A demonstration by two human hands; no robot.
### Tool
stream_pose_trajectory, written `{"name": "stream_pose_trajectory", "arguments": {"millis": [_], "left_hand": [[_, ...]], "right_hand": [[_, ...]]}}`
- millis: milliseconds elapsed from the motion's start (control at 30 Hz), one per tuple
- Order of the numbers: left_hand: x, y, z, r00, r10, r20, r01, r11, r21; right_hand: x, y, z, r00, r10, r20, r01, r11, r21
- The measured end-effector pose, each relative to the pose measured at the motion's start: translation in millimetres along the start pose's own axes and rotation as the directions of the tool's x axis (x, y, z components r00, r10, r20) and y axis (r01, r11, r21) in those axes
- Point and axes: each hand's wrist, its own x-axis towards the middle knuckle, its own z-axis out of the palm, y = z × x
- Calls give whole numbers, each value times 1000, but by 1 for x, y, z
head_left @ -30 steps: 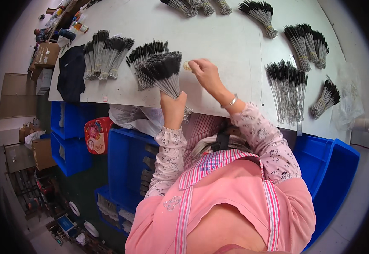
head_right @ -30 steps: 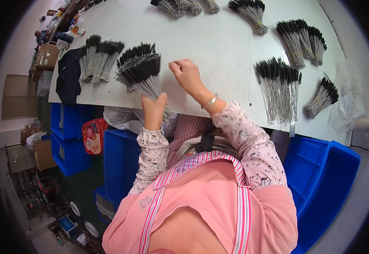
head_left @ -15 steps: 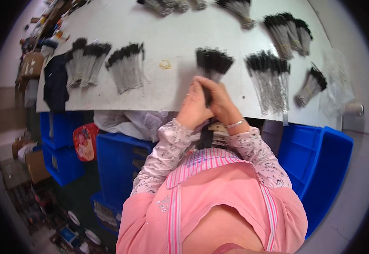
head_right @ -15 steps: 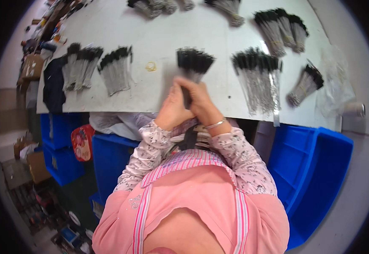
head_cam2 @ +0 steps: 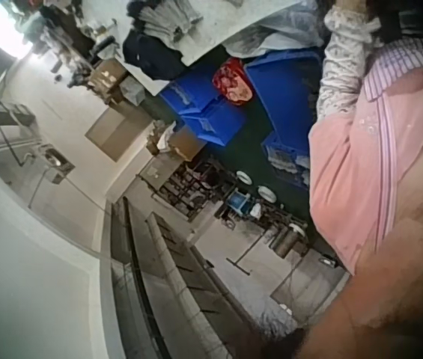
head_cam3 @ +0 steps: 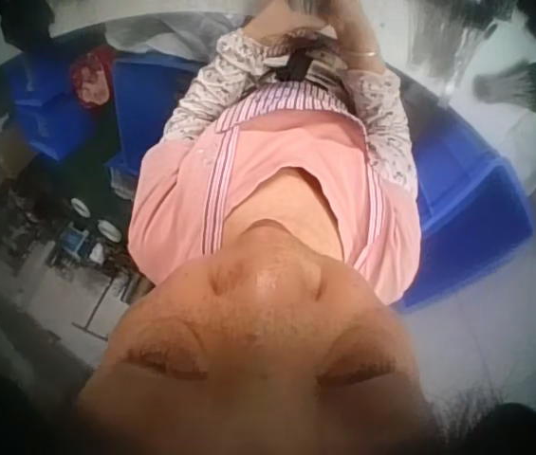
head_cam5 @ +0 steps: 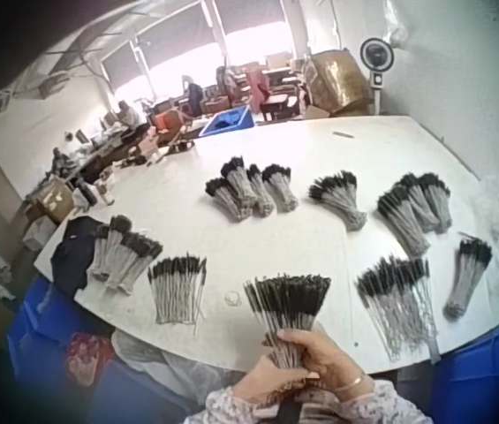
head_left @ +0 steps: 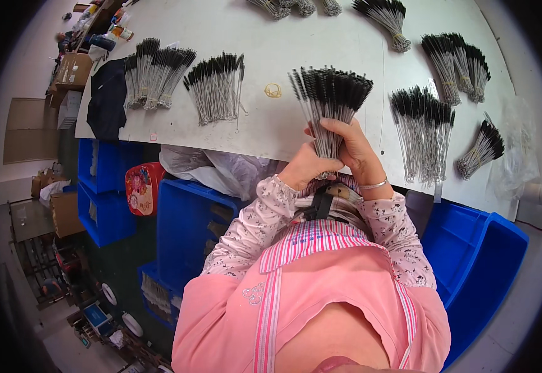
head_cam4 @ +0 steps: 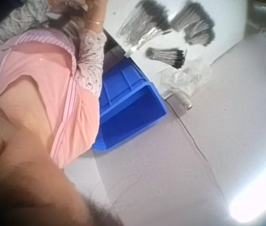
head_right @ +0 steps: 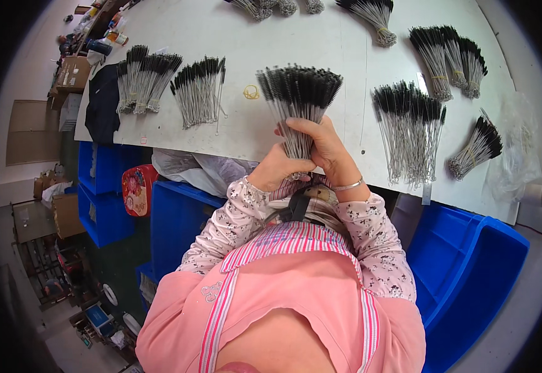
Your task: The person gathers bundles of thin metal brushes with black bristles from a white table, aligns them, and secures them with rubber bands. The person repeatedly picks up bundles, adjusts their alignment, and places the finished bundles back on the table or into a blue bin.
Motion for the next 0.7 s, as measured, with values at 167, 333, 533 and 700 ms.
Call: {"name": "stream_pose_trajectory", "arguments": {"millis": [167, 333, 533, 700], "left_hand": [[-2, -11, 2, 993, 72, -98, -82, 991, -104], [-1, -9, 6, 993, 23, -117, -50, 970, -238], [2, -14, 7, 989, -25, -148, -24, 947, -319], [4, -20, 7, 978, -18, -206, -48, 950, -309]], "right_hand": [[0, 0, -12, 992, -91, -90, 49, 922, -384], [-5, 51, -27, 905, -248, -347, 182, 960, -212], [4, 68, -33, 785, -341, -518, 285, 940, -187], [5, 61, -22, 766, -328, -553, 330, 939, -99]]}}
